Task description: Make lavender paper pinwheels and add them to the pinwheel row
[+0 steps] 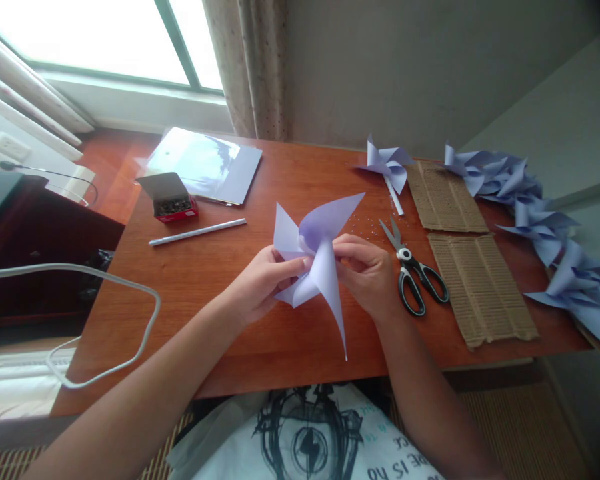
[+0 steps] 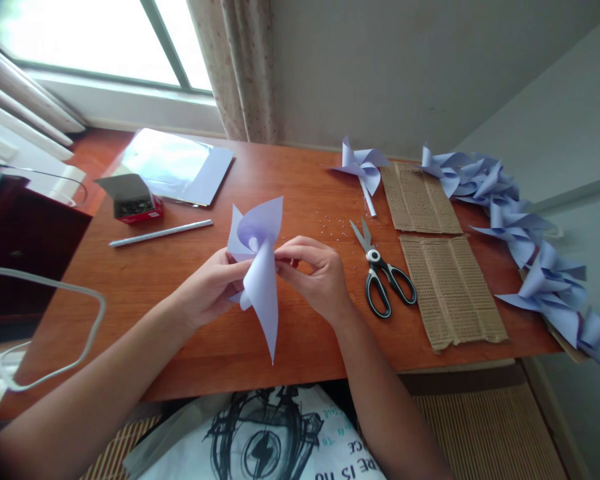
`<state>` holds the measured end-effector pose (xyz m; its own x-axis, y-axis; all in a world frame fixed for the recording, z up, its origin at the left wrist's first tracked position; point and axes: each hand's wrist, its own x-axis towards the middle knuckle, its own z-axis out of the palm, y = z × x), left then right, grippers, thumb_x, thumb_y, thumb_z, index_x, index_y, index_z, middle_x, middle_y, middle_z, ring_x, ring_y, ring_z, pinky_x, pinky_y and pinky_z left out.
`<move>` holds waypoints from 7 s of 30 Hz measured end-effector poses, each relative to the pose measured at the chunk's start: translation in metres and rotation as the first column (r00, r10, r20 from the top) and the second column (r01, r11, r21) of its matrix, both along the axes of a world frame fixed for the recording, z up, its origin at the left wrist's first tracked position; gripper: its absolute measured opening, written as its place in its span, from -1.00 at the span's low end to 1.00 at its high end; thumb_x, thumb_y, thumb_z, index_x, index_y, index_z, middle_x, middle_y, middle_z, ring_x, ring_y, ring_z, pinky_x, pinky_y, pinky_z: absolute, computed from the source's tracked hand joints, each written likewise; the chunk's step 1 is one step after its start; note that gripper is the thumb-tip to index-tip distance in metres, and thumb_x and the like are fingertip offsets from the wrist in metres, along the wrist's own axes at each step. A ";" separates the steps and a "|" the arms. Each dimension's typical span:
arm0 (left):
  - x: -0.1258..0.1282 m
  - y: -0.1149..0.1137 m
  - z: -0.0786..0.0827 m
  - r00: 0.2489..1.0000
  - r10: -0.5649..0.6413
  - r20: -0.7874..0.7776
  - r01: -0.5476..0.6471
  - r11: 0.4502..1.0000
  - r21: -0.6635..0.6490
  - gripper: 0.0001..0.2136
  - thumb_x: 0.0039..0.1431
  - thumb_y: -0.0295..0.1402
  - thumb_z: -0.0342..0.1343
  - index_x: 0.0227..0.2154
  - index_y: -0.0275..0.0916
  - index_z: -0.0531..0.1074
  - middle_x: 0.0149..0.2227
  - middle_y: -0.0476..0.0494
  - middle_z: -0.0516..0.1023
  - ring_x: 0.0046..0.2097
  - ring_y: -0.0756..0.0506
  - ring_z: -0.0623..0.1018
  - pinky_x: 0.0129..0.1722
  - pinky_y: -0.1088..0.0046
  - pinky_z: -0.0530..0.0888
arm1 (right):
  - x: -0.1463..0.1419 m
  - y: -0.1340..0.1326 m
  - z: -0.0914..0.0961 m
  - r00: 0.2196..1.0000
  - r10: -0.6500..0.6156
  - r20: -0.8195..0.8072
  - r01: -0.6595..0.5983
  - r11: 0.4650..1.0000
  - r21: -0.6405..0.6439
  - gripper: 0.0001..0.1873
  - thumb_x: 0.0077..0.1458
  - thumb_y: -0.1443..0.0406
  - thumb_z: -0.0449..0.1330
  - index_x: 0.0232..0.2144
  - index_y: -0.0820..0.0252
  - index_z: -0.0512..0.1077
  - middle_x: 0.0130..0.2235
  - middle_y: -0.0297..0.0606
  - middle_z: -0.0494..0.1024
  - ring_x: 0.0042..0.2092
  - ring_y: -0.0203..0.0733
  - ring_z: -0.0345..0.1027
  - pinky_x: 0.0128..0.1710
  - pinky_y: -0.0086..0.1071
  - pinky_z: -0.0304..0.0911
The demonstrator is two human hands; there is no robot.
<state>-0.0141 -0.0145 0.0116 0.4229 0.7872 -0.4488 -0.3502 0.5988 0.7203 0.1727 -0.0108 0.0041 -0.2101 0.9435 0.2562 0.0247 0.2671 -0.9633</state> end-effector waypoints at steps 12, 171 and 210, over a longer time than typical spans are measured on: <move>0.001 0.001 -0.002 0.986 0.161 -0.037 -0.158 0.984 0.080 -0.76 -0.11 -0.29 0.46 -0.39 -0.30 0.62 -0.48 -0.06 0.60 -0.45 -0.03 0.52 -0.45 0.51 0.39 | -0.001 0.001 -0.002 0.991 -0.115 0.064 0.118 0.992 -0.044 -0.87 0.12 0.15 0.37 -0.36 0.05 0.63 -0.35 -0.31 0.60 -0.30 -0.18 0.44 -0.31 -0.31 0.33; -0.037 0.003 0.006 0.557 0.802 -0.216 -0.355 0.465 0.811 -0.81 0.24 -0.21 0.19 -0.34 -0.21 0.60 -0.36 -0.12 0.59 -0.31 -0.09 0.53 -0.29 0.47 0.47 | -0.053 0.034 0.046 0.956 -0.180 0.230 0.141 0.974 0.175 -0.80 0.27 0.24 0.13 -0.41 0.17 0.39 -0.36 -0.31 0.43 -0.31 -0.21 0.30 -0.32 -0.35 0.13; -0.076 0.030 0.027 0.226 0.973 0.035 -0.855 0.181 0.487 -0.79 -0.11 -0.34 0.41 -0.40 -0.28 0.57 -0.43 0.02 0.54 -0.36 -0.02 0.47 -0.29 0.49 0.44 | -0.097 0.063 -0.011 0.729 -0.064 0.682 -0.131 0.964 0.230 -0.86 0.23 0.33 0.24 -0.15 0.14 0.54 -0.18 -0.20 0.56 -0.13 -0.13 0.45 -0.10 -0.28 0.36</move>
